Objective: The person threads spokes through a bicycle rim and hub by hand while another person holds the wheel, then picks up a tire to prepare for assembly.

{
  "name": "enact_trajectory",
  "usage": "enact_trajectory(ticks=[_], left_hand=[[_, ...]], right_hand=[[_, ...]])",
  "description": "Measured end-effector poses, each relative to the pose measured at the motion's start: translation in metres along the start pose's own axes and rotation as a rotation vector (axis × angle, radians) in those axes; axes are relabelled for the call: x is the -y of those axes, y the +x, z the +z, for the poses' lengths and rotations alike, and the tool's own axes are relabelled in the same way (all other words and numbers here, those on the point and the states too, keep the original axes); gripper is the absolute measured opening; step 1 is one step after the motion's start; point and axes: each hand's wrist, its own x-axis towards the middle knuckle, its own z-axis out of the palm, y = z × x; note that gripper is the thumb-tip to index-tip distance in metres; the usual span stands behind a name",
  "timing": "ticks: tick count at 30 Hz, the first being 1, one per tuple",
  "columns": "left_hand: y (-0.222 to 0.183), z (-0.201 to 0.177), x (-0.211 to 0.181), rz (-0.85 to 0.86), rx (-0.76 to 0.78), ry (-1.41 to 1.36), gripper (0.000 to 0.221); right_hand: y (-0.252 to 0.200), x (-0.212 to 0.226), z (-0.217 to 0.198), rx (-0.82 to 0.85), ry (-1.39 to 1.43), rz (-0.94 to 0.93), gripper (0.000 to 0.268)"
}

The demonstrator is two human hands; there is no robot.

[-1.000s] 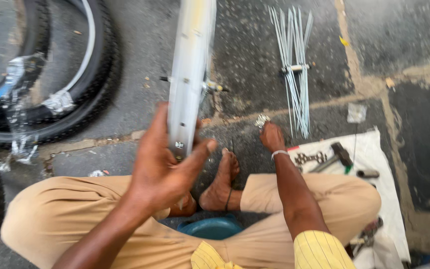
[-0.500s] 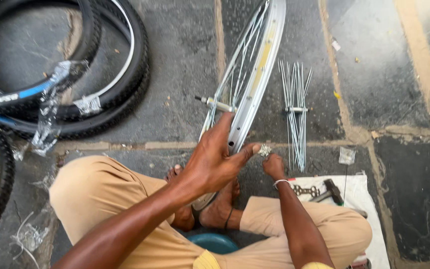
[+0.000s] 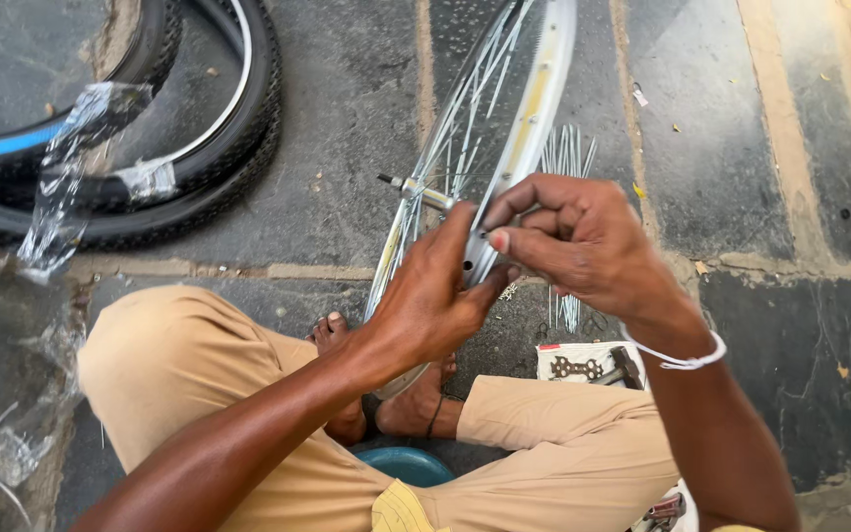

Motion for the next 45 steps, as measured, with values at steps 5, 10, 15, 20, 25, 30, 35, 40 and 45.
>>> enact_trajectory(ticks=[5, 10, 15, 20, 25, 30, 35, 40, 45], left_hand=[[-0.004, -0.005, -0.002, 0.014, -0.012, 0.043, 0.037], [-0.006, -0.007, 0.001, 0.071, -0.046, 0.038, 0.036], [-0.003, -0.007, 0.003, -0.004, -0.035, 0.053, 0.038], [-0.004, -0.007, 0.005, 0.069, -0.093, 0.045, 0.044], [-0.001, -0.008, -0.001, -0.076, 0.004, -0.078, 0.030], [-0.002, -0.028, -0.001, -0.062, -0.128, 0.061, 0.031], [0.002, -0.036, 0.002, 0.228, -0.333, 0.347, 0.042], [-0.003, -0.045, -0.013, 0.172, -0.319, 0.203, 0.040], [-0.001, -0.054, -0.007, 0.173, -0.286, 0.119, 0.038]], right_hand=[[-0.004, 0.006, 0.006, -0.057, -0.031, 0.129, 0.019], [-0.002, 0.010, 0.013, -0.066, -0.007, 0.120, 0.015], [-0.003, 0.017, 0.026, -0.184, -0.277, 0.173, 0.010], [-0.006, 0.016, 0.035, -0.236, -0.175, 0.115, 0.007], [-0.017, 0.002, 0.046, -0.391, -0.741, -0.246, 0.008], [-0.016, -0.043, 0.053, -0.766, -0.244, -0.298, 0.010], [0.030, -0.099, 0.091, -0.131, 0.966, -0.096, 0.033], [0.048, -0.110, 0.105, -0.034, 1.320, -0.290, 0.036], [0.052, -0.114, 0.115, -0.083, 1.039, -0.346, 0.032]])
